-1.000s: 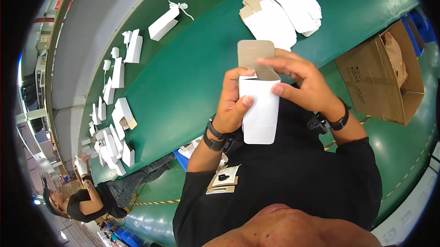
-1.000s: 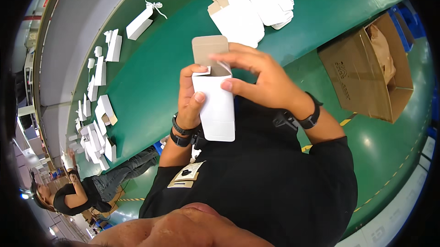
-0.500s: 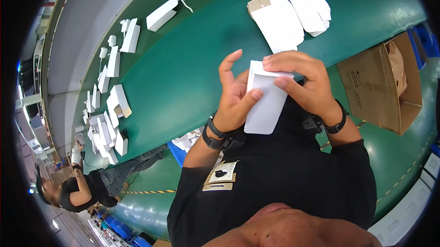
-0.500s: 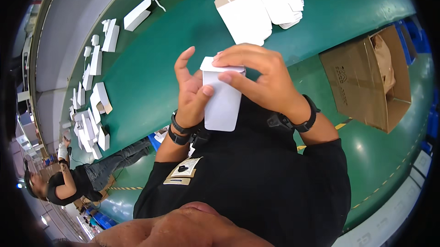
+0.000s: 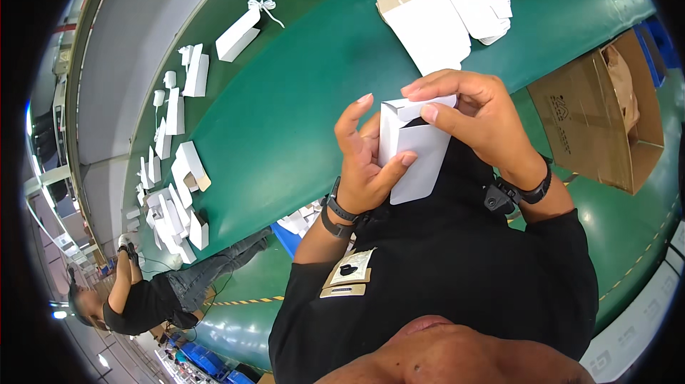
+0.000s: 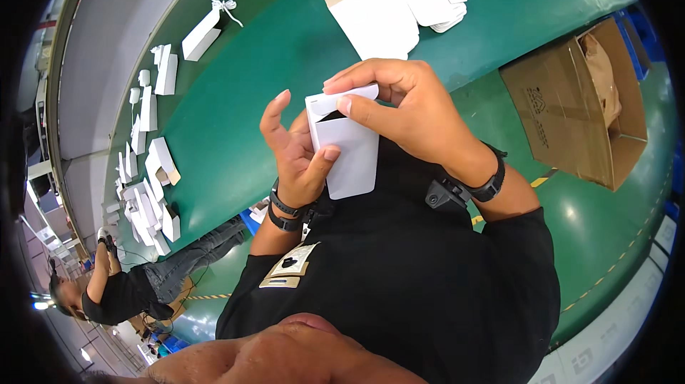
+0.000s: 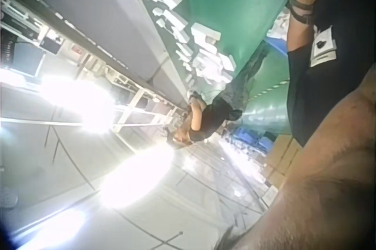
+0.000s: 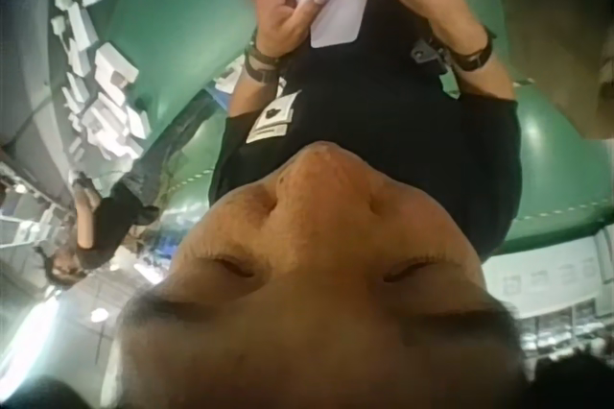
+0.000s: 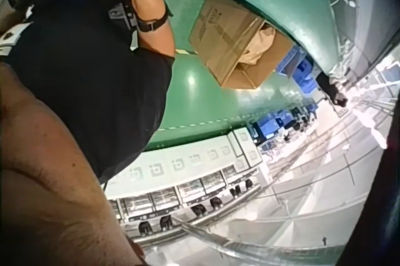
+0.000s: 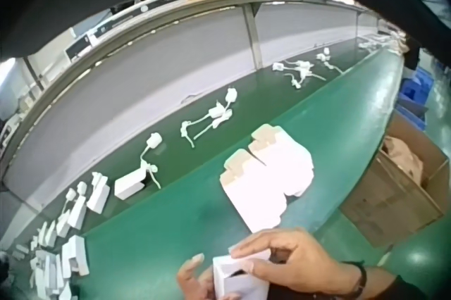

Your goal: The person is folding cardboard sheets into packaging boxes at an assembly line.

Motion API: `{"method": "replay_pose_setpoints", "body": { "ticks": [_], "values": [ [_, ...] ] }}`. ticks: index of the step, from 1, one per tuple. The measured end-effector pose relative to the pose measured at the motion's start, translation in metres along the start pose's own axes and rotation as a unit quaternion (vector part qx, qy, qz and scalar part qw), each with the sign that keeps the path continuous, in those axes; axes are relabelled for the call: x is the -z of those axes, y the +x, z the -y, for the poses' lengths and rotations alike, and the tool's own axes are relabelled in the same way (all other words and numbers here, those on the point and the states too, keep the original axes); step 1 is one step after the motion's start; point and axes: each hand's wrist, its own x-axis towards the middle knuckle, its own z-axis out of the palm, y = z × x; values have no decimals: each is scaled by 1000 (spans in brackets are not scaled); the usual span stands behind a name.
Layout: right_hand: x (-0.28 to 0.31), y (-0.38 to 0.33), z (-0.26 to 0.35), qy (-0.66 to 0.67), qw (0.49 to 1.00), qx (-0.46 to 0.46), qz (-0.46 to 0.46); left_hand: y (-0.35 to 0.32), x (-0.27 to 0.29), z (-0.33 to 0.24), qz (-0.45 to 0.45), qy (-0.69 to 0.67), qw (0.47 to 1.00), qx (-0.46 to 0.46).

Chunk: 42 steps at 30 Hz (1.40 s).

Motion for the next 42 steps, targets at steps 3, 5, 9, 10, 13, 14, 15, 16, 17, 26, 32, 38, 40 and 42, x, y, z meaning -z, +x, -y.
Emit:
{"method": "replay_pose_setpoints", "body": {
  "ticks": [3, 5, 9, 10, 13, 14, 15, 16, 17, 26, 32, 38, 40, 42],
  "values": [
    [5, 2, -5, -16, 1000, 15, 6, 2, -1, 1, -17, -52, 998, 25],
    [9, 5, -12, -69, 997, 34, 27, 2, 1, 4, -30, -81, 995, 44],
    [5, 14, -30, -60, 998, 8, 25, 3, 15, 20, -47, -85, 995, 29],
    [1, 15, -37, -100, 993, 64, 22, 4, 20, 21, -46, -84, 995, 31],
    [-2, 20, -50, -212, 965, 150, 22, 5, 40, 23, -31, -78, 993, 87],
    [-4, 20, -52, -199, 972, 125, 32, 4, 45, 26, -11, -102, 990, 91],
    [-5, 21, -54, -186, 977, 100, 41, 4, 49, 28, 9, -126, 987, 95],
    [-1, 24, -54, -194, 974, 99, 56, 8, 52, 29, 10, -126, 988, 90],
    [7, 30, -51, -198, 973, 104, 57, 15, 54, 30, -32, -17, 996, 79],
    [96, 60, -33, -695, 689, 205, -13, 109, 223, 70, -396, -75, 905, 138],
    [69, 41, -25, -675, 668, 288, -120, 95, 232, 73, -446, -126, 880, 104],
    [-19, 21, -25, -526, 711, 458, -91, 29, 76, -2, -132, -278, 943, 124],
    [-50, 15, -37, -464, 753, 466, -17, 33, 55, -17, -89, -257, 957, 97],
    [-62, 8, -44, -438, 779, 449, 22, 27, 52, -10, -79, -244, 964, 70]
  ]
}}
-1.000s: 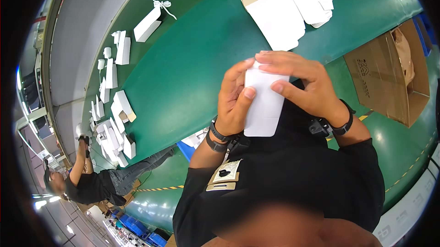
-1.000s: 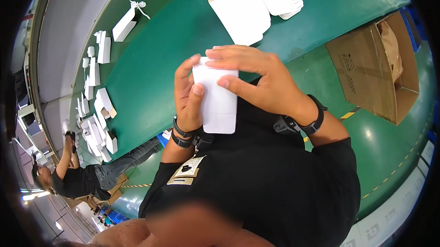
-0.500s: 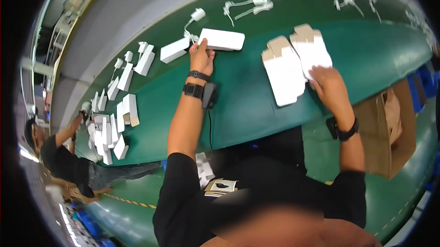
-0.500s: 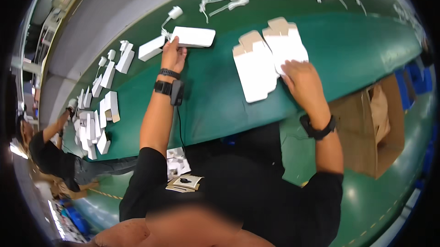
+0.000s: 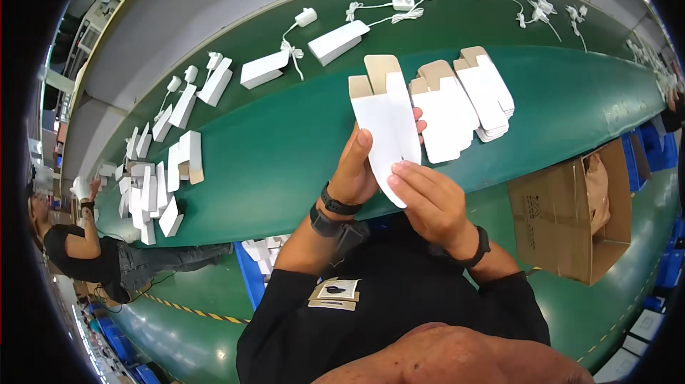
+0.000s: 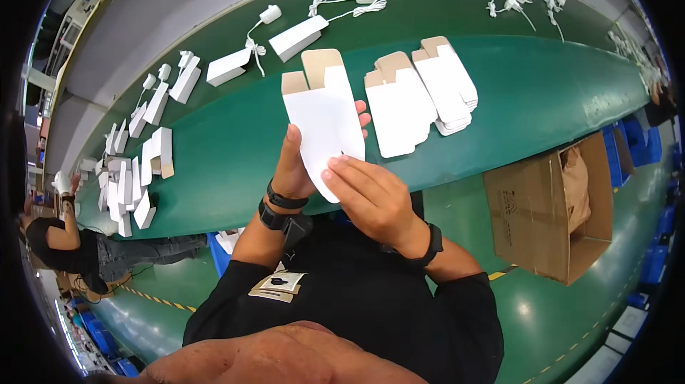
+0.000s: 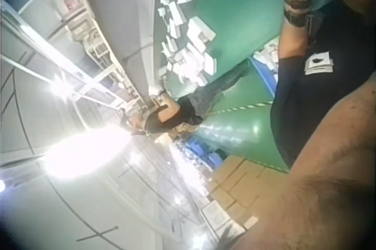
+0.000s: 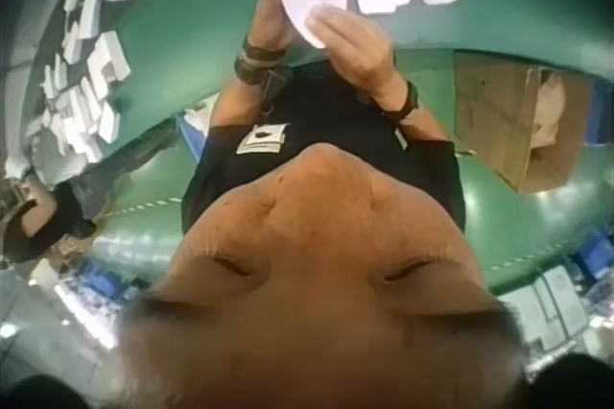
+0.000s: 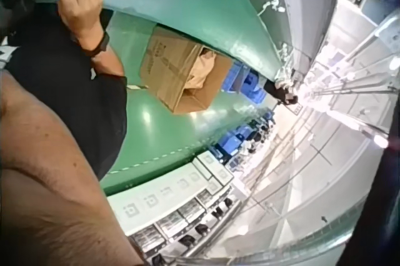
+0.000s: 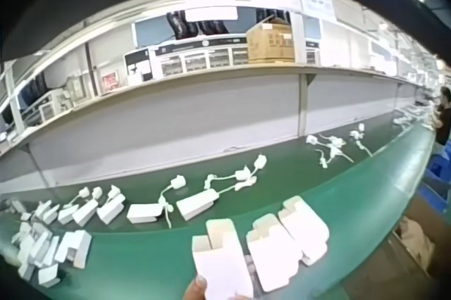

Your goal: The person is folding cardboard sheets into packaging boxes at an assembly line.

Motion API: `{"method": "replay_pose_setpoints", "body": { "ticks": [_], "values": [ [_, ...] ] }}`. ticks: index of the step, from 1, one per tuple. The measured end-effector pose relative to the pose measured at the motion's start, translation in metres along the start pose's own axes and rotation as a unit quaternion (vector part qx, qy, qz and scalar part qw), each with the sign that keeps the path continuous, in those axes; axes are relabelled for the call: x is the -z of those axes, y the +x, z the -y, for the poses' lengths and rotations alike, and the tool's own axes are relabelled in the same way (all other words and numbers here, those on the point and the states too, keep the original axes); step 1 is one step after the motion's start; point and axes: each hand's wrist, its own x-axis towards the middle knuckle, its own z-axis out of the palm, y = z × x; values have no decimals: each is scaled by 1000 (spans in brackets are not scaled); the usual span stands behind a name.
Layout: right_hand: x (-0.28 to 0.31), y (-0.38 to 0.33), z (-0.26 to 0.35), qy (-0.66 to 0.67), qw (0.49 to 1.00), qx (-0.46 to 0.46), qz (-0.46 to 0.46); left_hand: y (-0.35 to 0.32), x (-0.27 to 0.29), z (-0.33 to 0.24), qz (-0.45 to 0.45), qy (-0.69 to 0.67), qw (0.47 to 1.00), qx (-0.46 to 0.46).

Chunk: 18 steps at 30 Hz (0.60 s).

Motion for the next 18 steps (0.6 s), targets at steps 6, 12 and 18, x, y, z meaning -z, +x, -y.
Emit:
{"method": "replay_pose_setpoints", "body": {
  "ticks": [6, 12, 18],
  "values": [
    [20, -12, -18, 230, 939, -257, 9, -34, 35, 11, 121, 104, 982, 96],
    [71, 48, -80, 235, 872, -261, 340, -11, 3, -1, 20, 206, 976, 66],
    [128, 24, -61, 299, 867, -389, 89, 20, -55, 20, -29, 270, 961, -49]
  ]
}}
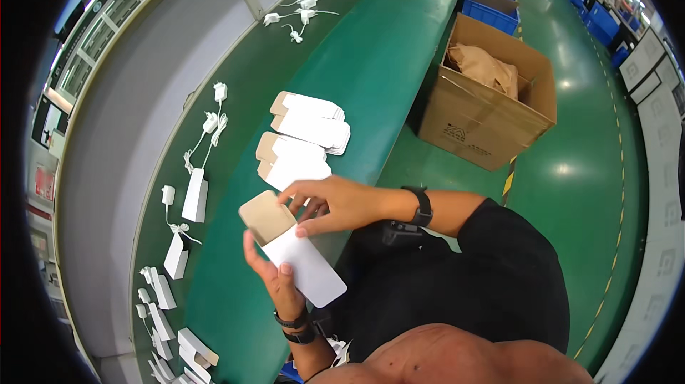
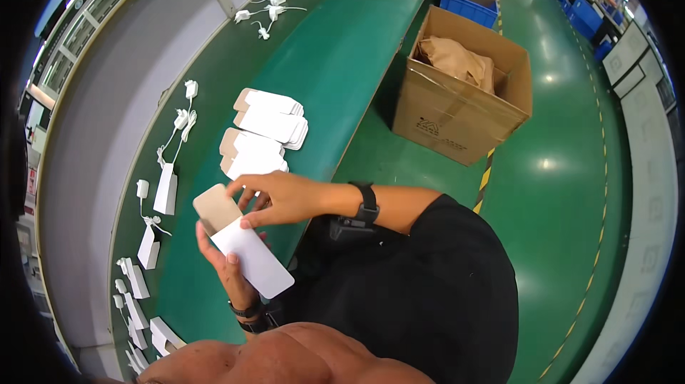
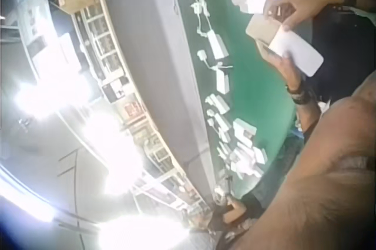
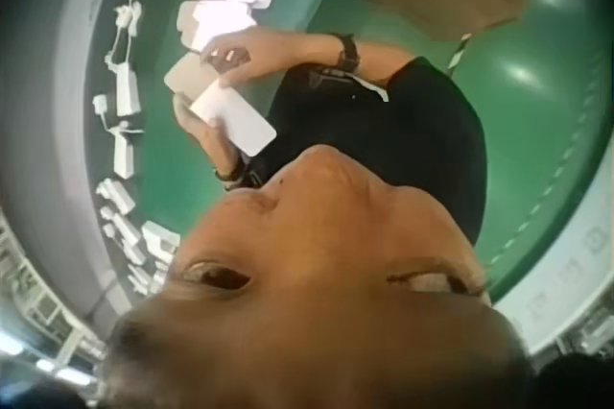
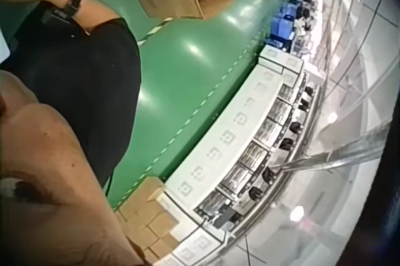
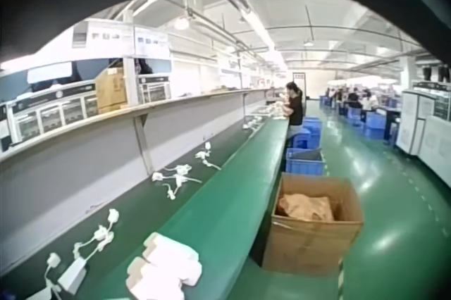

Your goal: The person is folding cardboard sheets into packaging boxes at an assembly line.

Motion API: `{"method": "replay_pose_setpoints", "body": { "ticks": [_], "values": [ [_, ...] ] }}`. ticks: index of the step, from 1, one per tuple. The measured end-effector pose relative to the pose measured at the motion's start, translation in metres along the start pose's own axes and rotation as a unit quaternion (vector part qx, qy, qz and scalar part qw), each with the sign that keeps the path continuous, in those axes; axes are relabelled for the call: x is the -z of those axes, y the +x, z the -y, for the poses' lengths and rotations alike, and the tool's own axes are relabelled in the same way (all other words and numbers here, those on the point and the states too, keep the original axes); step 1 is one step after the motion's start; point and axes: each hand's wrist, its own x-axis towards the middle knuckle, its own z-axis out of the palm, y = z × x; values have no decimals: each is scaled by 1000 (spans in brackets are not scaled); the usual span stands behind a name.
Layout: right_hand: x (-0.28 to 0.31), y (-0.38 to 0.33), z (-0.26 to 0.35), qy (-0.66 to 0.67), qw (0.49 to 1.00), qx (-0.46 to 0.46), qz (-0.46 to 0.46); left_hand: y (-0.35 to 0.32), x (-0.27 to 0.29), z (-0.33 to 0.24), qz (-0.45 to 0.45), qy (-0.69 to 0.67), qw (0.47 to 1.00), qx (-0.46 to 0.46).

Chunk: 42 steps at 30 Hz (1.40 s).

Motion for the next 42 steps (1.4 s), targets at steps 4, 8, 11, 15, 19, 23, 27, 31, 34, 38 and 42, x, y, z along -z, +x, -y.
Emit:
{"method": "replay_pose_setpoints", "body": {
  "ticks": [4, 8, 11, 15, 19, 23, 27, 31, 34, 38, 42],
  "values": [
    [-27, -5, -31, 107, 990, 89, -22, -9, 4, -4, 49, -16, 998, 37],
    [-86, -29, -43, 67, 988, 121, -72, -64, 16, 0, 22, -14, 999, 31],
    [-113, -4, -74, 32, 971, 185, -151, -51, 52, 26, 33, -22, 999, 2],
    [-145, 27, -115, 118, 968, 204, -85, -48, 95, 53, 81, -183, 977, 68],
    [-140, 42, -107, 19, 985, 169, -2, -57, 117, 62, 64, -172, 976, 120],
    [-147, 43, -98, 90, 993, 67, -31, -54, 117, 57, 74, -95, 989, 90],
    [-142, 42, -93, 152, 986, 44, -54, -50, 111, 58, 86, -94, 989, 75],
    [-133, 43, -96, 144, 988, 34, -55, -47, 102, 61, 78, -96, 990, 65],
    [-127, 43, -96, 162, 985, 0, -53, -46, 97, 62, 77, -99, 989, 78],
    [-124, 45, -94, 154, 987, -19, -37, -47, 95, 67, 64, -100, 991, 54],
    [-120, 49, -97, 135, 990, -44, -10, -40, 99, 69, 53, -64, 996, 23]
  ]
}}
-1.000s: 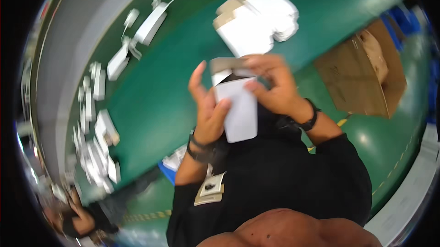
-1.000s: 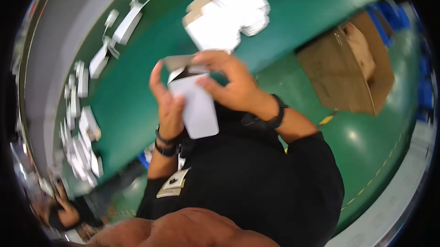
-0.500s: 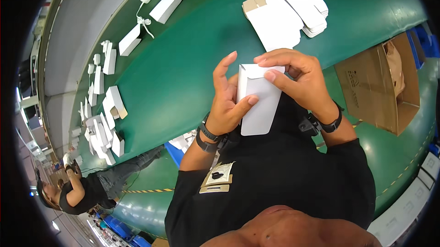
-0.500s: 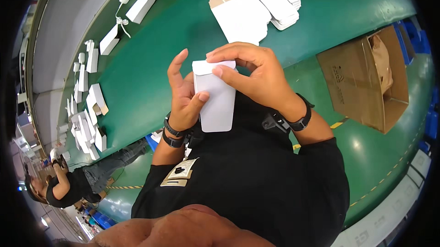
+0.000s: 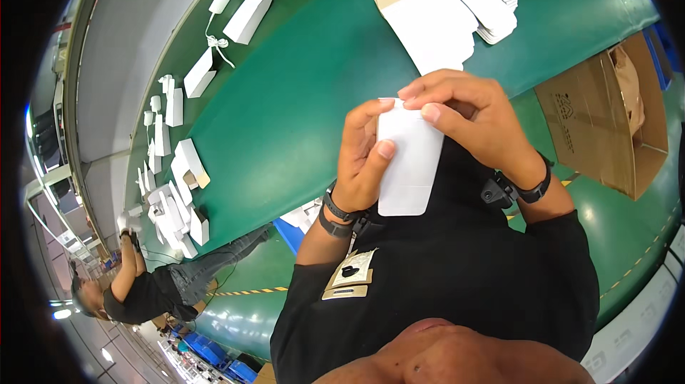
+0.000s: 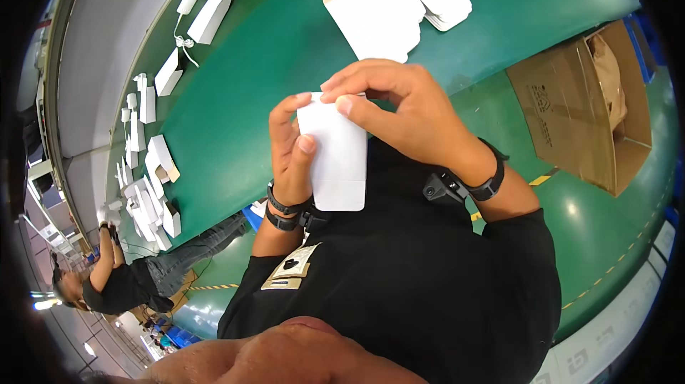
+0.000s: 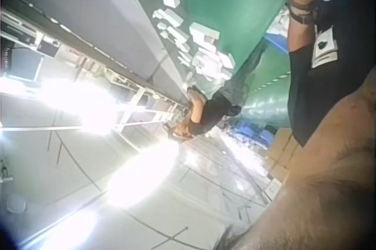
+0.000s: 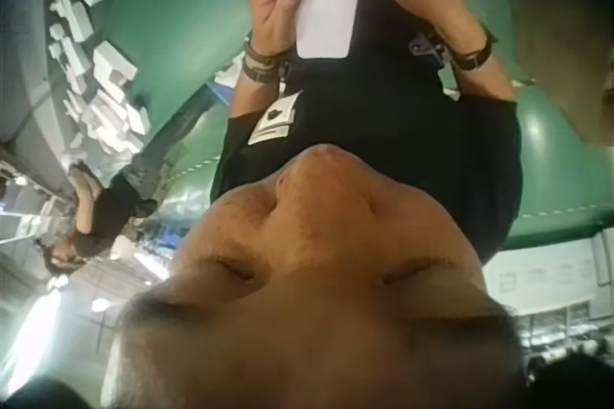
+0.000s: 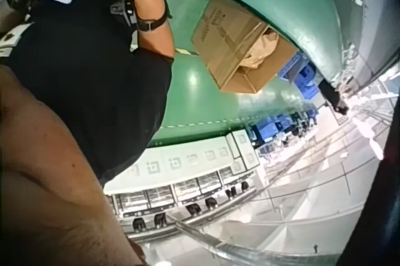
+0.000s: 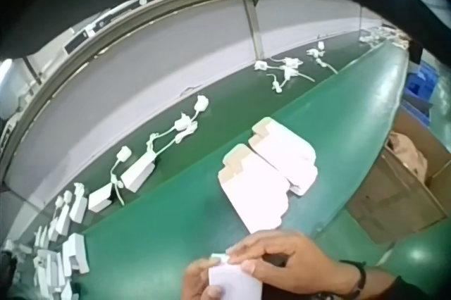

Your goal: The person is folding cardboard sheets into packaging boxes at an assembly line.

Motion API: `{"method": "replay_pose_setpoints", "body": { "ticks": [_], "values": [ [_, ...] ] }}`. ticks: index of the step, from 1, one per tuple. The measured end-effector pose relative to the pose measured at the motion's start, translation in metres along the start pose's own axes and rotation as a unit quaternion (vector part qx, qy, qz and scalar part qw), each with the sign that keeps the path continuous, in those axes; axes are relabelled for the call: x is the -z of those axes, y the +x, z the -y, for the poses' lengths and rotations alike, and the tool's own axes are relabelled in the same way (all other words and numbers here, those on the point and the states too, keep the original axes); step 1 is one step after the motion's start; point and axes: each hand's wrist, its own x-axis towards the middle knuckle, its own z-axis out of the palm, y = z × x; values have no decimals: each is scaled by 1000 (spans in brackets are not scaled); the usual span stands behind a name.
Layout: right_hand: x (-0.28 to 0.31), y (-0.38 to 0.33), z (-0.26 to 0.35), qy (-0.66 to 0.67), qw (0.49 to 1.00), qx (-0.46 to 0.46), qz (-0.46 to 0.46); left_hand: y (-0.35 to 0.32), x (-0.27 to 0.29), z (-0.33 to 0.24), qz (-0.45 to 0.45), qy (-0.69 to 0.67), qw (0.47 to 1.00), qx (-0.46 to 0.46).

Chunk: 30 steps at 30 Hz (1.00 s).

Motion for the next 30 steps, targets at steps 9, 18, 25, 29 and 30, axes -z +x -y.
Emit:
{"method": "replay_pose_setpoints", "body": {
  "ticks": [9, 18, 25, 29, 30],
  "values": [
    [-4, -9, -9, -153, 978, 136, 44, 3, 7, -16, -33, -48, 994, 90],
    [-17, -27, -8, -620, 757, 205, 8, 77, 189, 0, -345, -106, 928, 91],
    [-23, -26, 9, -593, 721, 335, -128, 78, 156, -17, -386, -49, 920, 54],
    [-42, -24, 20, -513, 729, 429, -144, 8, 61, -33, -115, -236, 956, 128],
    [-55, -28, 14, -471, 756, 439, -121, -4, 41, -41, -32, -263, 958, 112]
  ]
}}
